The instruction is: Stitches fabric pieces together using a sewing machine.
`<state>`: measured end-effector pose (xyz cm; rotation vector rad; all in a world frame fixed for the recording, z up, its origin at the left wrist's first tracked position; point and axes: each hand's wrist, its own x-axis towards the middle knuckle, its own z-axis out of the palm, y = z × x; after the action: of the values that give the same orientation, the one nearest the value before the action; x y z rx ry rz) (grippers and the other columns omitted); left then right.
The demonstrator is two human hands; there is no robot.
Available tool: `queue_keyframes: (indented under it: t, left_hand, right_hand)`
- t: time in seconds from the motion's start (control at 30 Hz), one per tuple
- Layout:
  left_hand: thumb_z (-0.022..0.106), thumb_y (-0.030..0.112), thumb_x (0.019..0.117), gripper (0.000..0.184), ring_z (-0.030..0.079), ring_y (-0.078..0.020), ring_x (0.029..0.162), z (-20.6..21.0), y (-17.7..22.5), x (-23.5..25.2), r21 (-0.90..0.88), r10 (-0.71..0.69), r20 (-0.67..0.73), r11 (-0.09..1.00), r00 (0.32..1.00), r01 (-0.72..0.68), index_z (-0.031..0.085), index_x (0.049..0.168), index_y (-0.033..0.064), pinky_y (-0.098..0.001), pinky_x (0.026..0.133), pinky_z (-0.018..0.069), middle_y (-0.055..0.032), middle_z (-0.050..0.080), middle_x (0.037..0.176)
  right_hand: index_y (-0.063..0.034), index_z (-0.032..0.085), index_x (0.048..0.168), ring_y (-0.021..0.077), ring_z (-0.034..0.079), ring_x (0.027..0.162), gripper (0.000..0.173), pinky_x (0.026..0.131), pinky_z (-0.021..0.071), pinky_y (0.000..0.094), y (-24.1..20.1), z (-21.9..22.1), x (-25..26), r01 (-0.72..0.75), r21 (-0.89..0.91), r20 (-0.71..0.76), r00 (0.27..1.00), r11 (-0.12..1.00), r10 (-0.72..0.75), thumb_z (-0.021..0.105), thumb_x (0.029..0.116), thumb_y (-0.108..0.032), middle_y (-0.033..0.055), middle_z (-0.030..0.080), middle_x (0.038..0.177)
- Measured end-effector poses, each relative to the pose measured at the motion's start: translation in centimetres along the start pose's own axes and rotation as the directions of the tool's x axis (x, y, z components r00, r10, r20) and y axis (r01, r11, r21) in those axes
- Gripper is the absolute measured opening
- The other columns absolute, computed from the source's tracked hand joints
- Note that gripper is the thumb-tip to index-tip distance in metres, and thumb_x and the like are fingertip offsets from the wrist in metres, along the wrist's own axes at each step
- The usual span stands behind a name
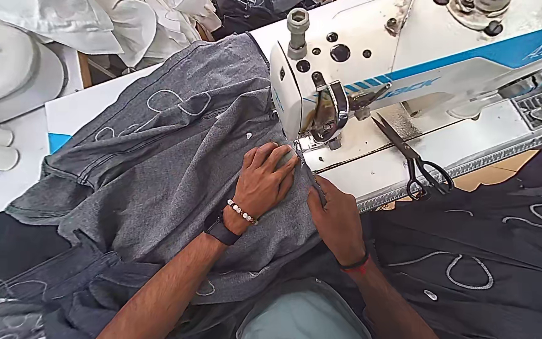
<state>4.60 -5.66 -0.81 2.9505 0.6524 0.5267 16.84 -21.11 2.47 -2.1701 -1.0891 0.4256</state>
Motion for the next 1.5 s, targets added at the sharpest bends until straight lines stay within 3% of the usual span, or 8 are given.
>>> queue_keyframes:
  t: [0.13, 0.3, 0.4, 0.5, 0.67, 0.87, 1.03, 1.5]
  left_hand:
    - [0.047, 0.031, 0.1041, 0.037, 0.046, -0.0281, 0.140, 0.1, 1.2, -0.3, 0.019, -0.044, 0.000, 0.999, 0.999, 0.044, 0.070, 0.131, 0.0227, -0.0488, 0.115, 0.0336, -0.0029, 0.057, 0.147]
    - [0.050, 0.035, 0.1034, 0.034, 0.048, -0.0288, 0.136, -0.2, -0.4, 0.5, 0.007, 0.074, -0.007, 0.997, 0.997, -0.074, 0.075, 0.122, 0.0215, -0.0485, 0.113, 0.0331, -0.0043, 0.062, 0.139]
    - [0.048, 0.029, 0.1042, 0.035, 0.046, -0.0305, 0.140, -0.2, 1.1, 0.0, 0.013, 0.007, 0.015, 1.000, 1.000, -0.007, 0.071, 0.128, 0.0177, -0.0490, 0.116, 0.0343, -0.0066, 0.059, 0.143]
    - [0.046, 0.031, 0.1045, 0.039, 0.043, -0.0294, 0.143, 0.3, 1.7, -0.6, -0.020, -0.063, 0.027, 0.998, 0.998, 0.063, 0.067, 0.135, 0.0207, -0.0476, 0.117, 0.0336, -0.0051, 0.055, 0.149]
    - [0.048, 0.035, 0.1035, 0.038, 0.047, -0.0291, 0.137, 0.0, -0.7, 0.2, -0.010, 0.083, 0.013, 0.997, 0.996, -0.083, 0.070, 0.132, 0.0230, -0.0474, 0.113, 0.0345, -0.0051, 0.060, 0.142]
    - [0.042, 0.030, 0.1038, 0.044, 0.042, -0.0298, 0.143, 0.3, 2.3, -0.8, -0.011, -0.124, 0.035, 0.992, 0.992, 0.124, 0.062, 0.143, 0.0228, -0.0475, 0.117, 0.0329, -0.0053, 0.052, 0.152]
    - [0.046, 0.037, 0.1048, 0.040, 0.044, -0.0270, 0.139, -0.1, 0.2, -0.3, -0.020, 0.006, 0.022, 1.000, 1.000, -0.006, 0.067, 0.136, 0.0242, -0.0474, 0.113, 0.0317, -0.0037, 0.056, 0.146]
    - [0.050, 0.044, 0.1031, 0.037, 0.055, -0.0294, 0.124, -0.8, -3.5, 1.8, 0.001, 0.255, 0.033, 0.967, 0.966, -0.255, 0.075, 0.124, 0.0261, -0.0487, 0.105, 0.0368, -0.0045, 0.066, 0.132]
  right_hand:
    - [-0.0136, 0.073, 0.129, 0.0148, 0.057, 0.053, 0.038, 0.051, 0.0478, 0.0361, -0.1, 0.3, 0.3, -0.027, -0.040, 0.012, 1.000, 0.999, 0.027, 0.054, 0.0981, -0.025, 0.0012, 0.065, 0.065]
    - [-0.0106, 0.074, 0.126, 0.0132, 0.054, 0.049, 0.038, 0.048, 0.0452, 0.0339, -0.1, 0.3, 0.1, -0.008, -0.041, -0.001, 1.000, 0.999, 0.008, 0.054, 0.0966, -0.024, 0.0002, 0.062, 0.061]
    - [-0.0095, 0.074, 0.126, 0.0129, 0.055, 0.049, 0.038, 0.048, 0.0456, 0.0332, 0.0, 0.4, -0.1, 0.002, -0.041, -0.014, 1.000, 0.999, -0.002, 0.054, 0.0966, -0.022, 0.0004, 0.063, 0.061]
    - [-0.0092, 0.074, 0.127, 0.0120, 0.054, 0.048, 0.038, 0.047, 0.0455, 0.0323, 0.0, 0.2, -0.1, 0.010, -0.044, -0.014, 1.000, 0.999, -0.011, 0.054, 0.0964, -0.021, -0.0002, 0.063, 0.060]
    - [-0.0084, 0.075, 0.126, 0.0124, 0.050, 0.046, 0.038, 0.046, 0.0425, 0.0325, -0.1, 0.5, 0.1, 0.041, -0.063, -0.045, 0.998, 0.997, -0.044, 0.054, 0.0955, -0.020, -0.0007, 0.059, 0.057]
    - [-0.0094, 0.073, 0.127, 0.0132, 0.057, 0.051, 0.038, 0.049, 0.0483, 0.0343, 0.1, 0.5, -0.5, 0.033, -0.048, -0.015, 0.999, 0.998, -0.033, 0.056, 0.0948, -0.020, 0.0006, 0.066, 0.064]
    - [-0.0076, 0.073, 0.128, 0.0070, 0.043, 0.041, 0.040, 0.041, 0.0383, 0.0280, -0.1, -0.5, -1.5, 0.057, -0.021, -0.024, 0.998, 0.998, -0.058, 0.055, 0.0943, -0.018, -0.0047, 0.055, 0.054]
    - [-0.0092, 0.076, 0.123, 0.0109, 0.048, 0.042, 0.038, 0.041, 0.0398, 0.0321, -1.4, -1.5, -1.5, 0.088, -0.155, -0.028, 0.995, 0.984, -0.094, 0.054, 0.0945, -0.020, -0.0033, 0.056, 0.053]
